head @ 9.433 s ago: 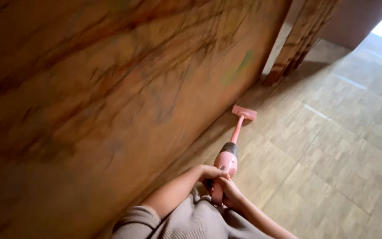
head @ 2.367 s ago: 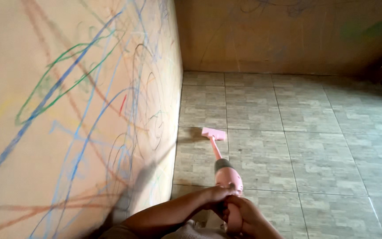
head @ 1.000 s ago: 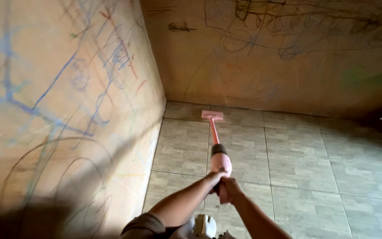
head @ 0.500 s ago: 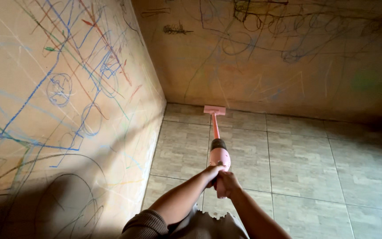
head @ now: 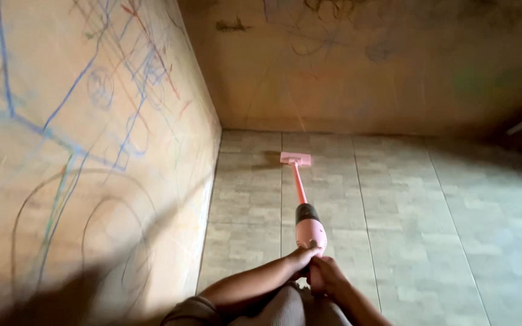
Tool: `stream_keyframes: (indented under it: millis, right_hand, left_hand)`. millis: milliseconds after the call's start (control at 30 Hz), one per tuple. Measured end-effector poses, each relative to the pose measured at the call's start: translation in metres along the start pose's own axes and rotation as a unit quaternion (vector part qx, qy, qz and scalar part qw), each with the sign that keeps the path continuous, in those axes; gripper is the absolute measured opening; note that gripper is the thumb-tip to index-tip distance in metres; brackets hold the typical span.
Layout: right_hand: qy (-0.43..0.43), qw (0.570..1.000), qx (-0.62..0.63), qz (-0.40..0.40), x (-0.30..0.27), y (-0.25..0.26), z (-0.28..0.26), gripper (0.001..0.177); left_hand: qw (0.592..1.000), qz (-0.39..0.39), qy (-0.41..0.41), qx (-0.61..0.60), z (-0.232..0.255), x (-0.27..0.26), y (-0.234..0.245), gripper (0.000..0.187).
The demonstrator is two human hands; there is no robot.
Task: The person vacuums the tiled floor across the room using a vacuum cleaner.
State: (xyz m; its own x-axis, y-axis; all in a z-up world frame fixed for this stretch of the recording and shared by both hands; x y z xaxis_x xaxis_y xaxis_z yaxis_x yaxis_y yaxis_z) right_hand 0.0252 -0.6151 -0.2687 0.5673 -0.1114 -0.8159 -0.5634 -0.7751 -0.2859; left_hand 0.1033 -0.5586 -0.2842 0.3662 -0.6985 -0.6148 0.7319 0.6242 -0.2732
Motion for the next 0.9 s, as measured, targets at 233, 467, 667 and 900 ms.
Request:
stream_keyframes:
  millis: [233, 467, 667, 900]
  right_hand:
    - [-0.005, 0.999, 0.048, 0.014, -0.110, 0.002, 0.148, 0.032]
    - [-0.003, 0.998, 0.045, 0.037, -0.247, -0.022, 0.265, 0.028]
    - [-0.008, 0.996, 0.077, 0.033, -0.328, -0.040, 0.312, 0.028]
    - [0.011, 0.993, 0.115, 0.003, -0.337, -0.017, 0.328, 0.030]
  left_hand:
    - [0.997, -0.072, 0.025, 0.014, -0.127, -0.122, -0.051, 0.067]
    - [0.997, -0.059, 0.053, 0.015, -0.204, -0.275, -0.097, 0.064]
    - [0.991, -0.110, 0.074, 0.028, -0.233, -0.352, -0.124, 0.063]
    - [0.991, -0.102, 0.081, 0.018, -0.247, -0.354, -0.155, 0.054]
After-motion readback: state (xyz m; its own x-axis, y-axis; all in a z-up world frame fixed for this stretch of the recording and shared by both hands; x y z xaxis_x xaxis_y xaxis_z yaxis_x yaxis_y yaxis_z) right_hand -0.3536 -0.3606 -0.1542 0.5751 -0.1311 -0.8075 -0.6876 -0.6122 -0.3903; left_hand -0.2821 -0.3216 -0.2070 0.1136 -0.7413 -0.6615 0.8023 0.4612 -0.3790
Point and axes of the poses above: each hand's wrist, its own x-axis towards the middle knuckle, its own y-axis out of the back of the hand, z = x × y, the point moved 7 cm from there along x, towards the middle knuckle, and after that the axes turned 8 degrees about -y, right-handed, at the moved point
